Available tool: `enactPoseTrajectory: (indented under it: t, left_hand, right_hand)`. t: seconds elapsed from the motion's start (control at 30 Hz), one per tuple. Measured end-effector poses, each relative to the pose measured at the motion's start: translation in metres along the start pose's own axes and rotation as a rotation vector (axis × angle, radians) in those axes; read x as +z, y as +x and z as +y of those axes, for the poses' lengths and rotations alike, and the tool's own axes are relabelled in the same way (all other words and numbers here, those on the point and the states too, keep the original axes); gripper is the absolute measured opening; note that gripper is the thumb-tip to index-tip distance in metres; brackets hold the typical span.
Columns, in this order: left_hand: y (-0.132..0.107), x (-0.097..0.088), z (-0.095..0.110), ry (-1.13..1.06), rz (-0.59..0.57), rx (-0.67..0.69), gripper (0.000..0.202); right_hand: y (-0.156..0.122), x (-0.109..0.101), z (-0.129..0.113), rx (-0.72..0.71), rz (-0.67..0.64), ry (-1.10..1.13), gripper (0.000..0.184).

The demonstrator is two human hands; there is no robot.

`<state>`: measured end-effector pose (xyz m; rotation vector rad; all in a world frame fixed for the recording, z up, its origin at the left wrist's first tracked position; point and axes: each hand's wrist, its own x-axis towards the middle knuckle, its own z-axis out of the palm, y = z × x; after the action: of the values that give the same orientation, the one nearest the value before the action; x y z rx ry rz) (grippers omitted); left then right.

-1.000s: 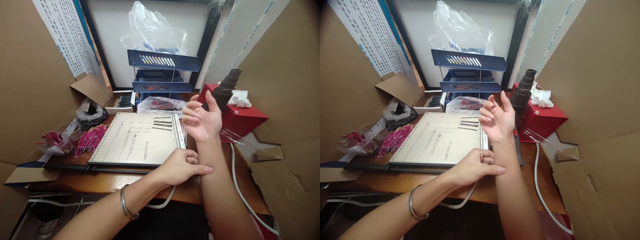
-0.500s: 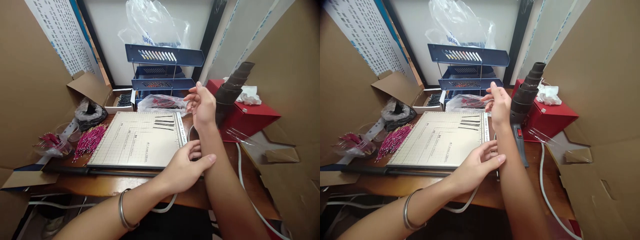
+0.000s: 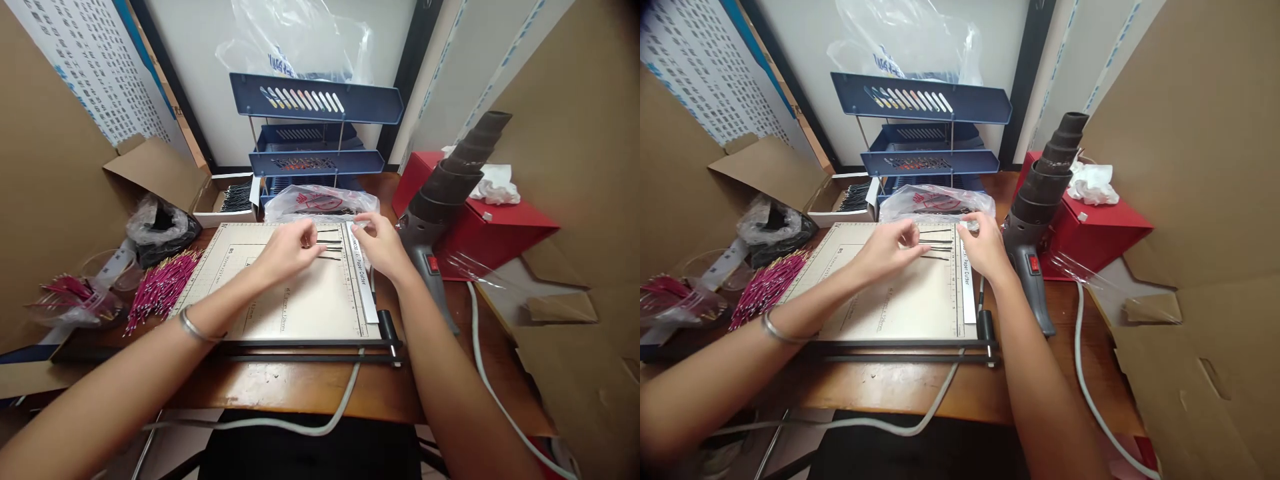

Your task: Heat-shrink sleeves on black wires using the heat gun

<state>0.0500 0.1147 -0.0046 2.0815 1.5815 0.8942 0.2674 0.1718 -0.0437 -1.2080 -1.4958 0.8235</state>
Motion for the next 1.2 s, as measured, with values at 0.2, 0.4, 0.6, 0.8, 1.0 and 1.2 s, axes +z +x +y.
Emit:
enactPoseTrajectory:
  t: [0.2,0.4,0.6,0.8,1.0,1.2]
  left_hand:
    - [0.040,0.005,-0.036,0.157,-0.125,0.097,0.012]
    - [0.042,0.011,-0.044,0.195,-0.122,0.097,0.018]
    - [0.043,0.013,-0.049,0.174,-0.089,0.088,0.016]
    - [0.041,0.013,-0.048,0.115,-0.099,0.086,0.012]
    - [0.044,0.010,-0.047,0.124,-0.050,0.056,0.015]
    - [0.056,0.009,-0.048,0.203,-0.105,-0.014,0.022]
  right_hand:
    - [0.000,0.012,0.024,0.204,-0.129,0.227,0.050]
    - [-0.004,0.023,0.034,0.370,-0.167,0.555,0.072]
    - [-0.003,0.027,0.037,0.384,-0.155,0.600,0.067]
    - [-0.006,0.028,0.034,0.366,-0.167,0.565,0.077]
    - [-0.005,0.030,0.040,0.360,-0.150,0.562,0.081]
    - [-0.001,0.034,0.043,0.371,-0.117,0.587,0.074]
